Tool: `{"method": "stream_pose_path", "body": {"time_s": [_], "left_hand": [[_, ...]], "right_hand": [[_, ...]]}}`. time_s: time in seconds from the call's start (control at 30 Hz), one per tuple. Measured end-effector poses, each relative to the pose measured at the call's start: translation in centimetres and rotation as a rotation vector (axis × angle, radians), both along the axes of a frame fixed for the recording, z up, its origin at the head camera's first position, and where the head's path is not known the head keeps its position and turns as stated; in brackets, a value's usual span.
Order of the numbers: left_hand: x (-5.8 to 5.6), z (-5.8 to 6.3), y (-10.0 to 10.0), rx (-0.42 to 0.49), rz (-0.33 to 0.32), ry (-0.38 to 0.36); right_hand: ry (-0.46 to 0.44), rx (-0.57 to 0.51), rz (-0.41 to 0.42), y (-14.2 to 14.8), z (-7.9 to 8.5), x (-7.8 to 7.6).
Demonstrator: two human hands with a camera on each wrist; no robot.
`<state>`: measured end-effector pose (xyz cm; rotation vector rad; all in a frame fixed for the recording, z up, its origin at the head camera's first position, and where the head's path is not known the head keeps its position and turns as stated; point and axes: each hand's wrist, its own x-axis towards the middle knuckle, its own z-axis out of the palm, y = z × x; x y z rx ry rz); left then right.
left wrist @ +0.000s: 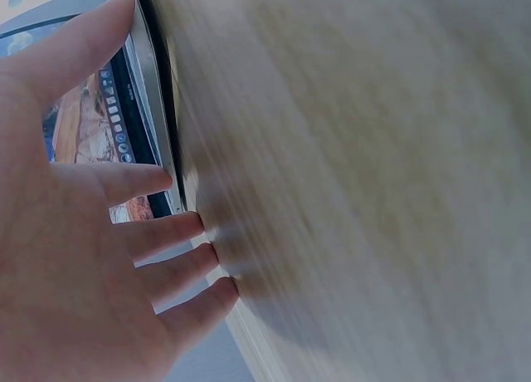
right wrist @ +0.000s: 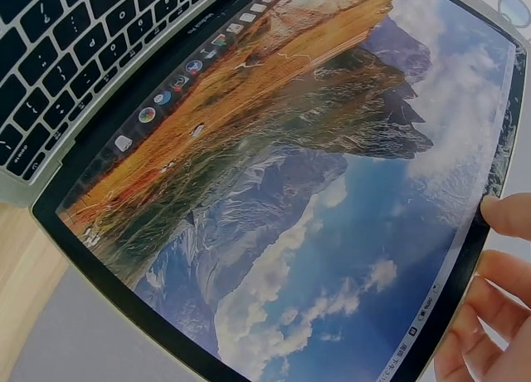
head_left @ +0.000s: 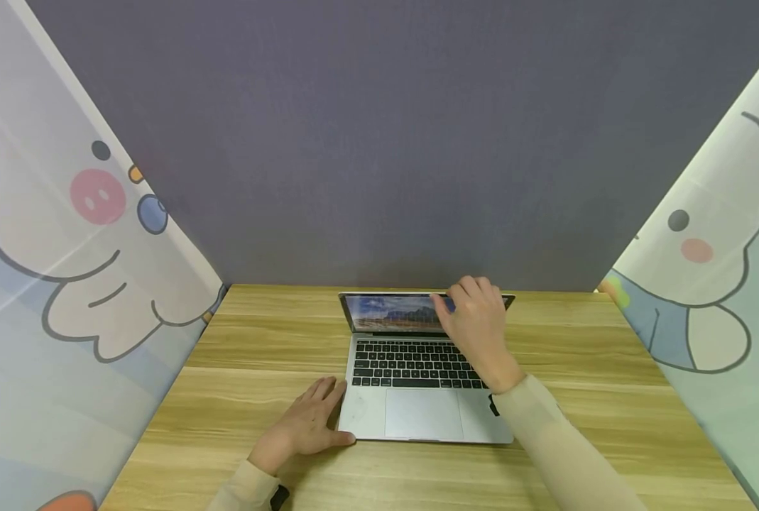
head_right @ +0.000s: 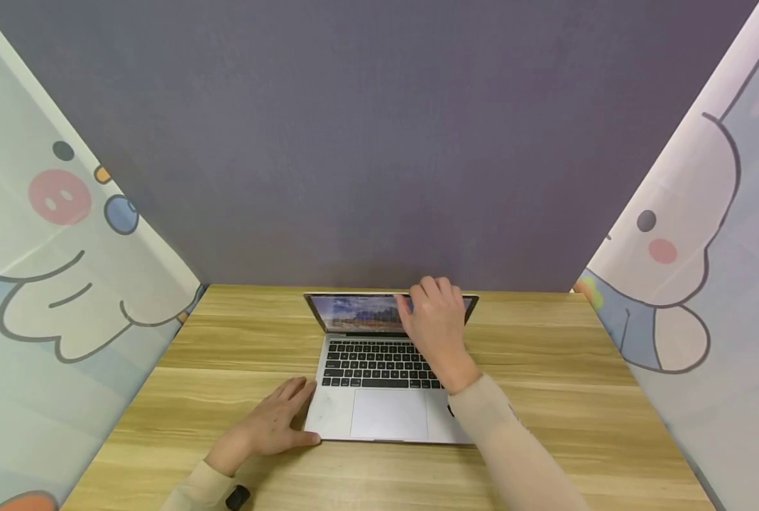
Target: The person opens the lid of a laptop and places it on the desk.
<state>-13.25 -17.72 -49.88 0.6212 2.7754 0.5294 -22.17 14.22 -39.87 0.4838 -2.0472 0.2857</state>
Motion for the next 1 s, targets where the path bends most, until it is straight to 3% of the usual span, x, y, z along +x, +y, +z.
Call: {"method": "stream_pose_path", "body": {"time_s": [0.43,1.0], "left_hand": [[0.0,-0.2,0.1,-0.001,0.002,0.007],[0.0,-0.3,0.1,0.001,0.006,0.001]], "right_hand": [[-0.001,0.013,-0.026,0.0,0.2,-1.3],[-0.044,0.013,-0.033,0.0,0.4,-1.5]]}}
